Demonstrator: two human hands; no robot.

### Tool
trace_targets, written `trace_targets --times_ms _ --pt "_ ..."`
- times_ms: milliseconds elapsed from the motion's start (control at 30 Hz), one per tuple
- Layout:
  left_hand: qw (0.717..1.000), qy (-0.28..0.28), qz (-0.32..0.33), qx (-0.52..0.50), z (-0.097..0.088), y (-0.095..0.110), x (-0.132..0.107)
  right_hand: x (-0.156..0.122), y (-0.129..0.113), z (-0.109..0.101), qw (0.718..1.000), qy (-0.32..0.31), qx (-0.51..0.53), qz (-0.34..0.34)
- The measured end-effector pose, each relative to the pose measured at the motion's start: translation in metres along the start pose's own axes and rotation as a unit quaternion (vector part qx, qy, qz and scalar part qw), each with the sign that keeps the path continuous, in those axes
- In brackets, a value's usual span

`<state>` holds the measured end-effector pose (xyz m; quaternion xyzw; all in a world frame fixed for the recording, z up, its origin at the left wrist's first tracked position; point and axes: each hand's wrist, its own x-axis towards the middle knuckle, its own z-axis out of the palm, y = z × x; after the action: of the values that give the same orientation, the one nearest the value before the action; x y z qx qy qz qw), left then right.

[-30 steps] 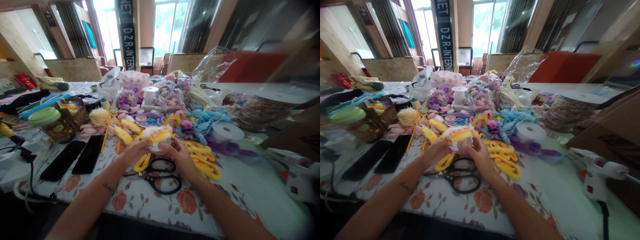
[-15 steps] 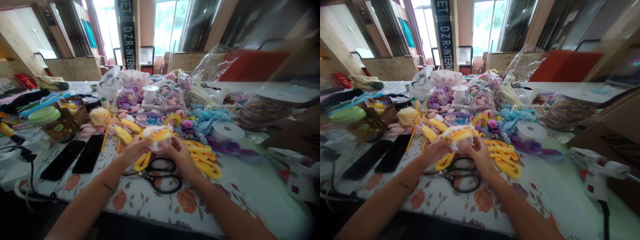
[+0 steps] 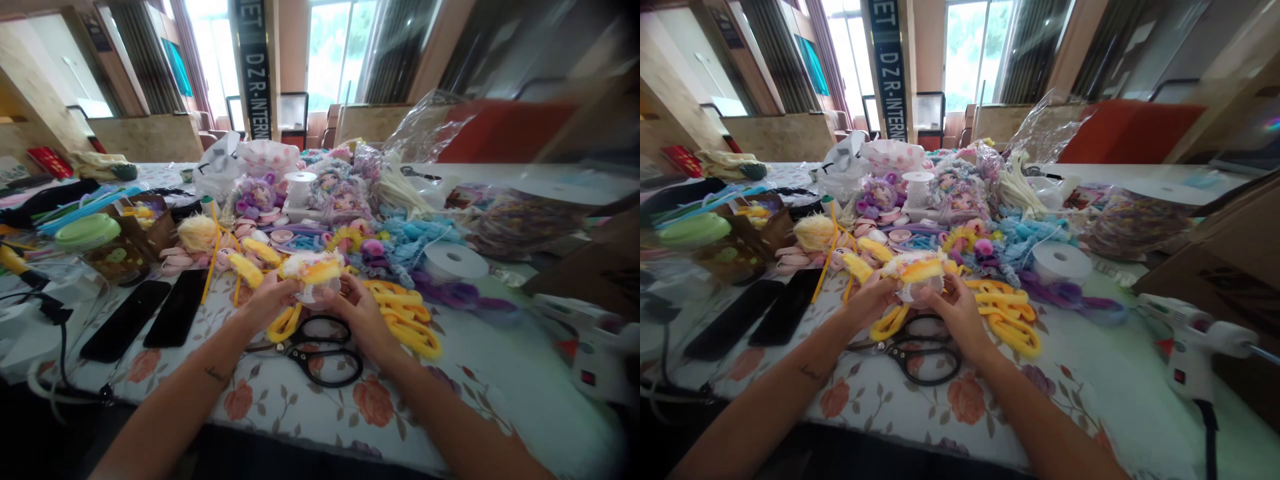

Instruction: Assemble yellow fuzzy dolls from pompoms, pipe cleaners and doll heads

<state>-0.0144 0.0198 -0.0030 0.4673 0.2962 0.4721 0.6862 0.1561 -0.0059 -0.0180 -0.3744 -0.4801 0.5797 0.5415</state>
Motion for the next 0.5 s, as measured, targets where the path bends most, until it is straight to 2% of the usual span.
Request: trace_targets --times_ms 167,367,500 --pt "1.000 0.023 0.015 0.003 0.0001 -0.0038 0.0018 0.0001 -0.0012 0.0006 1.000 -0.007 -0.003 -0.003" --pt "0.998 -0.037 -0.017 -0.054 0.0000 0.0016 -0.0013 0.0017 -0.0025 -0.0018 1.000 0.012 0.003 -0.012" --pt "0.999 -0.034 -0.010 -0.038 -0.0003 0.0015 -0.0021 0.0016 -0.0031 -0.0008 1.000 0.011 -0.005 -0.011"
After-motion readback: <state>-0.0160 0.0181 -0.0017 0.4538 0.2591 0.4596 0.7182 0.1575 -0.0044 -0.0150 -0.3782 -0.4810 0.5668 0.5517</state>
